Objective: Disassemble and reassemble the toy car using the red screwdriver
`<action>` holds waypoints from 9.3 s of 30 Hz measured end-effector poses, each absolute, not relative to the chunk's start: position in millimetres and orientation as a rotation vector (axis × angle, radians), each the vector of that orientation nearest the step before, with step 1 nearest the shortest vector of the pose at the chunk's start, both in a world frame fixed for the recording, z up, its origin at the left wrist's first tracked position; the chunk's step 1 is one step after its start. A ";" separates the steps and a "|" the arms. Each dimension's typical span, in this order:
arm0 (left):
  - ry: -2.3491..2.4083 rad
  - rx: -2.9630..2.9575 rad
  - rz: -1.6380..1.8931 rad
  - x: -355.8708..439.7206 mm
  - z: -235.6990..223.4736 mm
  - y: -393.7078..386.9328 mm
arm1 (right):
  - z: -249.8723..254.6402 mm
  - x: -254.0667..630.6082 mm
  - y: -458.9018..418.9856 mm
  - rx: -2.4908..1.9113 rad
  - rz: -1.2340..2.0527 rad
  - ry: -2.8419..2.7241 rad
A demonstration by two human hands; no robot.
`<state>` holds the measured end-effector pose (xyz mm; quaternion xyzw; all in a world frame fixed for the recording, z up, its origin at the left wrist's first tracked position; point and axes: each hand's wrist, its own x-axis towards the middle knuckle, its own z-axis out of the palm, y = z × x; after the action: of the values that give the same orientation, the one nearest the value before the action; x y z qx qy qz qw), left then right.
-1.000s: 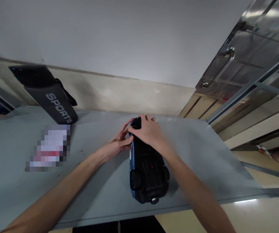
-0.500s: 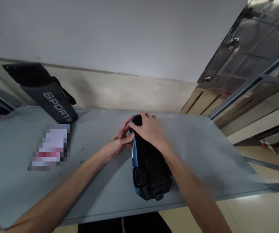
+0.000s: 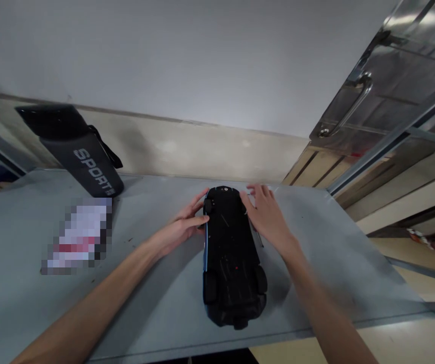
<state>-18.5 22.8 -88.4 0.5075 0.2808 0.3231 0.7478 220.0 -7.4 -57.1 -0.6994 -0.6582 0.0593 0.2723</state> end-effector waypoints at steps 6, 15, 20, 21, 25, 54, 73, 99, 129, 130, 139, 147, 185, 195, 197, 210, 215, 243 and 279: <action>0.664 1.159 0.686 -18.8 -89.6 25.0 | -84.1 251.7 -25.6 -2.142 0.195 -1.815; 0.759 1.233 0.640 -24.1 -83.3 25.3 | -57.6 267.2 -22.7 -2.040 0.326 -1.848; 0.689 1.221 0.651 -24.3 -89.7 28.1 | 11.1 240.8 -37.1 -1.482 0.513 -1.878; 0.673 1.219 0.661 -24.3 -90.1 28.1 | 18.2 229.4 -39.0 -1.400 0.555 -1.970; 0.613 1.203 0.690 -24.8 -88.6 26.8 | 15.8 191.7 -35.0 -1.137 0.572 -2.189; 0.611 1.207 0.687 -25.5 -82.6 24.2 | -3.7 171.7 -37.9 -0.927 -0.107 -2.493; 0.619 1.218 0.670 -25.9 -82.5 23.0 | -1.7 171.4 -42.0 -1.049 0.018 -2.537; 0.576 1.213 0.686 -25.8 -89.2 27.3 | -0.7 173.9 -40.0 -0.996 -0.065 -2.559; 0.605 1.218 0.664 -26.2 -87.9 25.7 | -1.3 173.5 -41.2 -1.066 0.034 -2.533; 0.604 1.219 0.662 -26.2 -87.7 25.7 | -1.6 173.6 -41.4 -1.068 0.025 -2.523; 0.604 1.223 0.670 -26.1 -86.7 25.8 | -3.6 174.0 -41.8 -1.037 0.007 -2.513; 0.607 1.219 0.652 -25.5 -86.1 27.3 | -2.4 172.6 -39.7 -0.979 -0.051 -2.533; 0.597 1.346 0.636 -32.0 -77.7 24.7 | -3.9 173.8 -36.7 -0.983 0.031 -2.544; 0.737 1.364 0.599 -33.6 -80.9 22.8 | 3.9 178.7 -37.8 -1.088 0.091 -2.558; 0.753 1.399 0.594 -33.2 -78.5 23.0 | 4.2 179.2 -38.8 -1.087 0.138 -2.539; 0.939 1.731 0.664 -35.6 -75.3 -8.9 | -20.9 189.6 -45.9 -1.161 0.348 -2.218; 1.263 1.941 0.628 -32.8 -55.0 -60.5 | -40.2 197.6 -39.5 -1.100 0.605 -1.857; 1.456 2.321 0.439 -22.4 -50.6 -66.3 | -75.5 180.8 -32.4 -0.876 1.016 -1.077; 1.392 2.029 0.757 -20.7 -74.9 -69.6 | -61.1 188.6 -38.9 -1.056 0.838 -1.450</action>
<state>-20.7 -69.6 -74.9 0.7567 0.5191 0.2822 0.2798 188.6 -38.9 -61.1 -0.4459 -0.6122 0.3539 0.5488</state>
